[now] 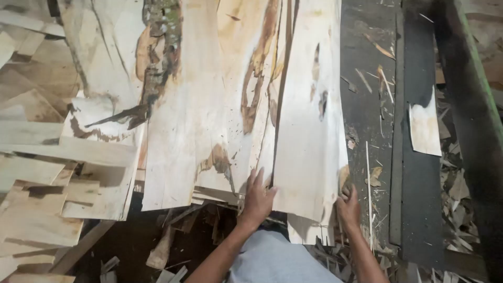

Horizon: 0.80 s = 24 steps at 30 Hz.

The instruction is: Trimming and cutting thin wood strips using a manual lever-operated guillotine cutter.

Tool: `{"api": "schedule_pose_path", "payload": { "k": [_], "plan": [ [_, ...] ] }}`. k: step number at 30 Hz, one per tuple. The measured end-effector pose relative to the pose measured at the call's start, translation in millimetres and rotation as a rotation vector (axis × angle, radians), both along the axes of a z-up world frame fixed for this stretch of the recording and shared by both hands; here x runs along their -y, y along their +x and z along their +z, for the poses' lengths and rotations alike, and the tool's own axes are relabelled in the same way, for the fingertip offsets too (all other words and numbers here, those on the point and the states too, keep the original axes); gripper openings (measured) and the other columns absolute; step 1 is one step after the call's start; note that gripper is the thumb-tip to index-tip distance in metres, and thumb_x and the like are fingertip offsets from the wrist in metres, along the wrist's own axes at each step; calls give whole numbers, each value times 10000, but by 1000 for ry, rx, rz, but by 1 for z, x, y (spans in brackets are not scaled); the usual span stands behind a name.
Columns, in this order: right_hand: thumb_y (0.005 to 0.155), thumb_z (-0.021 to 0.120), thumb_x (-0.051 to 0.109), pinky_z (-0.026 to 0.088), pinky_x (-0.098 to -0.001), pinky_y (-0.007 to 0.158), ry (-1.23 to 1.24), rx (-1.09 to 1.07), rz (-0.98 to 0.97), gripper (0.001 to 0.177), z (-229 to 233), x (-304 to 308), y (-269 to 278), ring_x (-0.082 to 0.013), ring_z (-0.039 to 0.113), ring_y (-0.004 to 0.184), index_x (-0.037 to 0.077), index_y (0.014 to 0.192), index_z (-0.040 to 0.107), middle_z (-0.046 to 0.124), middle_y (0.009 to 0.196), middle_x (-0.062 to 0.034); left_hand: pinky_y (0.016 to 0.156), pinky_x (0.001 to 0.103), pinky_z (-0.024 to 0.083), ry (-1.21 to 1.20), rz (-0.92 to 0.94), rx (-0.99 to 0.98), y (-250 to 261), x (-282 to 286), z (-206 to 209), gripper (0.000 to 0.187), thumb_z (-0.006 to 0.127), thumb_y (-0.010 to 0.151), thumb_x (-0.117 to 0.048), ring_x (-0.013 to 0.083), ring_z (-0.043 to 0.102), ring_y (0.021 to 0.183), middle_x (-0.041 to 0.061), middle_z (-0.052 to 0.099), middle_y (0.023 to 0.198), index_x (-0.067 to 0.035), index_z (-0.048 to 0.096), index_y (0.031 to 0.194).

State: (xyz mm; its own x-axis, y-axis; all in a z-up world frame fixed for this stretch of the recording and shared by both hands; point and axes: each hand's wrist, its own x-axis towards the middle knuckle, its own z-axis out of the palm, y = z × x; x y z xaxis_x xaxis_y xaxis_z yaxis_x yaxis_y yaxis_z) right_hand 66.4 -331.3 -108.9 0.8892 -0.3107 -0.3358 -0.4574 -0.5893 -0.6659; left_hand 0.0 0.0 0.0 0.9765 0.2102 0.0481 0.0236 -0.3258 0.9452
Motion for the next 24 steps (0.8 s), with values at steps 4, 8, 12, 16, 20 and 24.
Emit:
{"api": "schedule_pose_path", "payload": {
  "k": [4, 8, 12, 16, 20, 24],
  "plan": [
    [1008, 599, 238, 555, -420, 908, -170, 149, -103, 597, -57, 68, -25, -297, 620, 1180, 34, 1553, 465, 654, 1291, -164, 1172, 434, 362, 10, -130, -315, -19, 10, -56, 706, 670, 908, -203, 351, 420, 1427, 205, 406, 1567, -49, 385, 1536],
    [1024, 603, 348, 538, -418, 904, 168, 80, -192, 538, -64, 84, -26, -284, 641, 1126, -26, 1411, 589, 670, 1287, -188, 1119, 426, 421, -42, -220, -302, -24, 41, -101, 709, 703, 896, -225, 376, 532, 1343, 234, 561, 1442, -13, 418, 1509],
    [1005, 588, 370, 510, -356, 927, 452, 226, -335, 539, -28, 54, -50, -203, 628, 1143, 41, 1431, 545, 644, 1318, -123, 1055, 439, 454, -16, -220, -124, -11, 46, -101, 643, 723, 894, -180, 397, 580, 1264, 273, 601, 1381, 40, 472, 1444],
    [958, 680, 344, 533, -422, 873, 0, -40, -266, 474, -40, 40, -88, -298, 694, 1030, -8, 1276, 679, 738, 1214, -195, 890, 402, 554, -107, -212, -417, -12, 45, -95, 640, 675, 885, -226, 310, 727, 989, 204, 735, 1127, -46, 488, 1469],
    [914, 725, 374, 559, -405, 885, -136, -246, -229, 419, 9, 8, -107, -294, 748, 989, 37, 1161, 756, 785, 1128, -176, 800, 394, 563, -50, -102, -394, -20, 49, -135, 410, 689, 877, -237, 278, 738, 888, 162, 771, 1021, -12, 648, 1218],
    [986, 657, 401, 548, -429, 965, -406, -180, -71, 410, 49, -22, -118, -284, 699, 1112, 56, 1174, 776, 742, 1224, -151, 752, 397, 561, 3, -93, -363, -32, 60, -159, 371, 772, 828, -288, 292, 720, 812, 191, 721, 908, 12, 687, 1030]
  ]
}}
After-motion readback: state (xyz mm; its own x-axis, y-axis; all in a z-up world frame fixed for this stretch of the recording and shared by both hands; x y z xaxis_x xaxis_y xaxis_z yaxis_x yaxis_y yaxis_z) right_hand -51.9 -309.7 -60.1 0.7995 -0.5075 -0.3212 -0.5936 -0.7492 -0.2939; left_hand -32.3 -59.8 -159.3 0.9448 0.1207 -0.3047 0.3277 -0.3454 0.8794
